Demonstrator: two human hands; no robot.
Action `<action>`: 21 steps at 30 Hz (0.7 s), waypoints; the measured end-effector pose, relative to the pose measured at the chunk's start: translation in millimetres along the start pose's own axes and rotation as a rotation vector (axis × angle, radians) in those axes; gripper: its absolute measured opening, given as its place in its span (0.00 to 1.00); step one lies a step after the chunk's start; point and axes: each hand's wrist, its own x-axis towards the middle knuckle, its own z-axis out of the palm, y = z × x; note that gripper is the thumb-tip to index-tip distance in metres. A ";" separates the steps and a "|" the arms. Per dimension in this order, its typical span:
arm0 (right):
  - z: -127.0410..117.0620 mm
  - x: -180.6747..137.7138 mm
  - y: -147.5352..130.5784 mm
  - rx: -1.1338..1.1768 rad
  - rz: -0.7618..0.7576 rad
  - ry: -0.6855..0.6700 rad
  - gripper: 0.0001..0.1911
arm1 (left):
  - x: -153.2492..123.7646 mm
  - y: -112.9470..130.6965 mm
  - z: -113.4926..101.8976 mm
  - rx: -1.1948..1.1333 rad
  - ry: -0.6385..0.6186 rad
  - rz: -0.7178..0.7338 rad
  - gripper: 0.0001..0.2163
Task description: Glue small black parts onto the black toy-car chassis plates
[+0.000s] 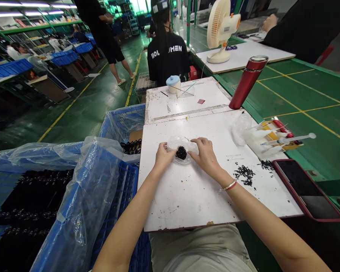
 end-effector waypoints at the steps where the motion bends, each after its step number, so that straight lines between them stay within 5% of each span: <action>1: -0.8 -4.1 -0.3 -0.015 -0.041 -0.014 0.19 | -2.5 -0.7 -1.3 0.041 0.031 0.030 0.30; 4: 0.2 -12.0 2.0 -0.042 -0.137 -0.076 0.16 | -13.9 -3.0 -5.2 0.150 0.078 0.151 0.34; 8: 5.2 -12.5 8.5 -0.063 -0.188 -0.132 0.18 | -25.9 -10.9 -8.3 0.242 0.042 0.307 0.24; 15: 11.5 -9.3 3.1 -0.054 -0.199 -0.119 0.16 | -25.3 -24.5 -15.3 0.277 0.089 0.343 0.19; 18: -11.2 -13.0 -16.8 -0.013 -0.198 -0.056 0.15 | -40.8 -29.3 -27.2 0.244 0.123 0.325 0.23; 21: -72.2 -28.9 -56.7 0.125 -0.209 0.084 0.14 | -71.6 -39.8 -45.4 0.186 0.199 0.318 0.24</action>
